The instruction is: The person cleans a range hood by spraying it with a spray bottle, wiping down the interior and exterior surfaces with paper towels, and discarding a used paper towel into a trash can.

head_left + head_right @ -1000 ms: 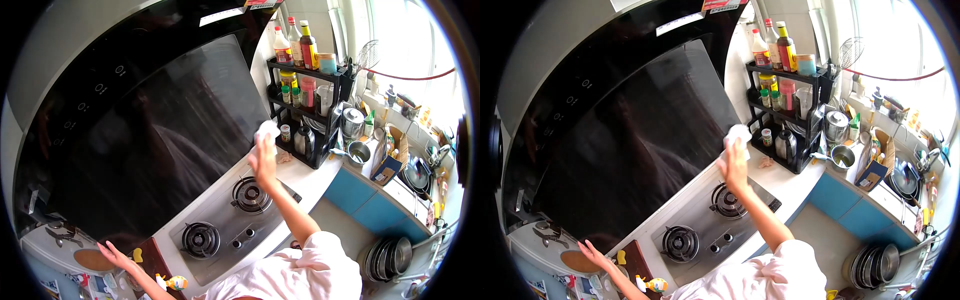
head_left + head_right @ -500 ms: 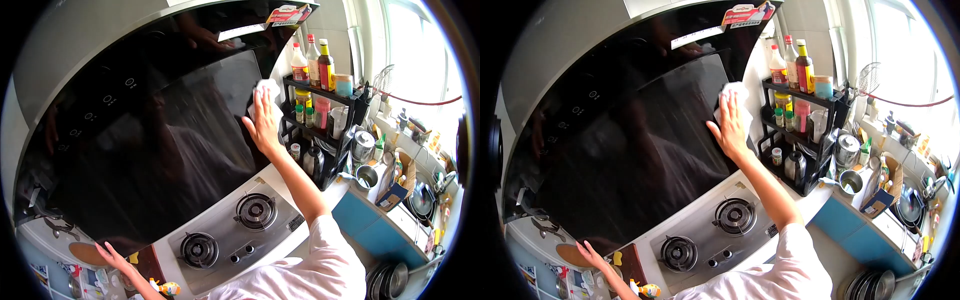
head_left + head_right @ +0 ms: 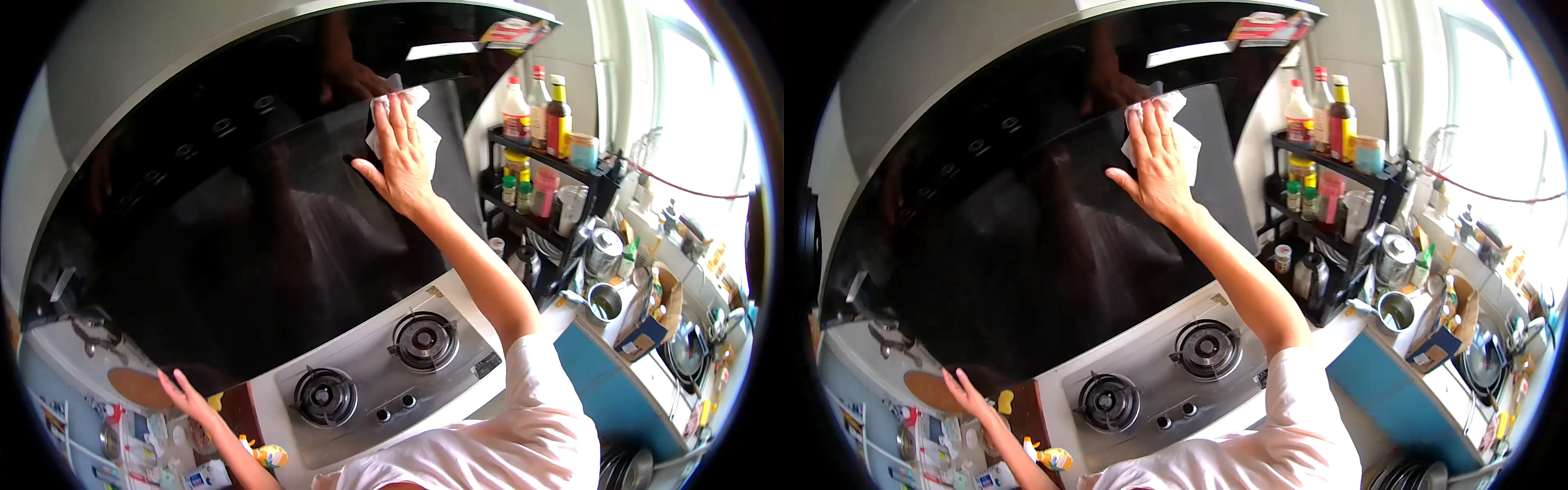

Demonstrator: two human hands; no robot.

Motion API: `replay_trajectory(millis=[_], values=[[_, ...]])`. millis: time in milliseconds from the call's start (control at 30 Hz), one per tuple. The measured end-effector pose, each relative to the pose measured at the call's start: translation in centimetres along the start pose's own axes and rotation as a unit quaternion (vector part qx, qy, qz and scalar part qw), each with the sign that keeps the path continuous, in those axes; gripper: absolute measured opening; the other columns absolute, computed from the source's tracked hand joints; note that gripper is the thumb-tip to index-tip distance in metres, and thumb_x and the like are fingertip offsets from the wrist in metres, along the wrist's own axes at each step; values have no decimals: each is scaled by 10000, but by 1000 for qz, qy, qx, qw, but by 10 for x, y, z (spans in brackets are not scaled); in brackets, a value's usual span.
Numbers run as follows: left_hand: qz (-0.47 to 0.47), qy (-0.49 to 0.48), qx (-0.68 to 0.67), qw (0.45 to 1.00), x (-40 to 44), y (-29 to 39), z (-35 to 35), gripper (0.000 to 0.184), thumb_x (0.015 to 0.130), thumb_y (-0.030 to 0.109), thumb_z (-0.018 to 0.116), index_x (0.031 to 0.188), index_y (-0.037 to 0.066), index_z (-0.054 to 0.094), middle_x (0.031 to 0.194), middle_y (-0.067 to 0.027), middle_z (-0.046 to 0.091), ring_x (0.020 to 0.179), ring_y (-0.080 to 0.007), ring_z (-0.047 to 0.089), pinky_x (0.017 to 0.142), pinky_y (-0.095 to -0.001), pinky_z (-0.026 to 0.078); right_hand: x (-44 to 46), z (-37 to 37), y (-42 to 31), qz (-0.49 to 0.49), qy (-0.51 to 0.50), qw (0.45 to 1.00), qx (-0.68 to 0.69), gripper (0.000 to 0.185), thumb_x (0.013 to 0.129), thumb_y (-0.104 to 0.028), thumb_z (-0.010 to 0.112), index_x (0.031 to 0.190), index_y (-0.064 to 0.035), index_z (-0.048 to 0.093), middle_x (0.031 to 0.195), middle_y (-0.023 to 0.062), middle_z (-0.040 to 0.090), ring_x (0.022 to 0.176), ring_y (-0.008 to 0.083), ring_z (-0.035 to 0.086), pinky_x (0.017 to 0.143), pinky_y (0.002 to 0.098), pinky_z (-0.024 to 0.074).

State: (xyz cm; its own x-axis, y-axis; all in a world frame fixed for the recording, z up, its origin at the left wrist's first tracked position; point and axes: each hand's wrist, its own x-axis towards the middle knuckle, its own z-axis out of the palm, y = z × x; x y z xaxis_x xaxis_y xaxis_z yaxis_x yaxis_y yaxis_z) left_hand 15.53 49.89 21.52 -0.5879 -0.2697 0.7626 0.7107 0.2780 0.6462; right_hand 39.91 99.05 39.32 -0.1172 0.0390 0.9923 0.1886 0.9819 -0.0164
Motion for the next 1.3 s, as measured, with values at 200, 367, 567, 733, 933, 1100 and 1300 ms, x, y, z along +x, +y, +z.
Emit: replay_trajectory(millis=[200,367,567,733,933,1100,1300], values=[[-40,-36,-109,993,-1,5,-6,483,965,177,529,1378,-28,384,1439,-171,385,1330,-241,368,1110,-344,254,9,32,-90,-58,-32,996,54,856,824,-492,604,1425,22,277,1481,252,236,1398,395,191,1127,468,178],[-84,-47,-193,977,-2,20,-10,468,958,125,530,1377,-19,379,1453,-153,368,1364,-232,317,1124,-340,228,10,54,-169,-86,-73,988,108,882,783,-452,667,1416,34,294,1476,268,240,1397,397,194,1123,462,197],[-120,-75,-251,958,1,19,-19,481,954,160,547,1372,-15,387,1453,-150,368,1371,-244,307,1124,-349,224,10,86,-277,-192,-87,964,164,722,790,-352,671,1355,15,410,1441,204,336,1347,327,319,1082,440,286],[-117,-100,-267,951,2,19,-25,480,950,125,545,1378,-13,377,1467,-146,349,1385,-244,280,1130,-352,207,-1,97,-248,-224,35,949,218,339,782,-94,647,1115,-35,630,1169,121,596,1112,305,558,892,390,483],[-84,-122,-256,955,1,19,-24,522,942,85,543,1408,-10,329,1485,-150,317,1392,-236,266,1132,-345,197,15,16,-144,120,356,913,160,205,831,35,597,1032,8,632,1032,134,610,945,246,589,835,303,464],[-80,-116,-232,963,0,22,-22,540,932,80,555,1412,-7,324,1486,-161,312,1389,-238,271,1131,-341,198,67,45,-147,181,413,831,325,155,853,0,623,1004,-23,593,954,20,554,906,117,515,839,253,426],[-83,-108,-219,966,1,15,-19,549,931,101,568,1412,-5,327,1479,-163,321,1377,-244,291,1126,-344,217,54,56,-243,60,219,898,378,315,635,129,639,889,-55,604,870,99,511,866,284,547,758,336,463]])
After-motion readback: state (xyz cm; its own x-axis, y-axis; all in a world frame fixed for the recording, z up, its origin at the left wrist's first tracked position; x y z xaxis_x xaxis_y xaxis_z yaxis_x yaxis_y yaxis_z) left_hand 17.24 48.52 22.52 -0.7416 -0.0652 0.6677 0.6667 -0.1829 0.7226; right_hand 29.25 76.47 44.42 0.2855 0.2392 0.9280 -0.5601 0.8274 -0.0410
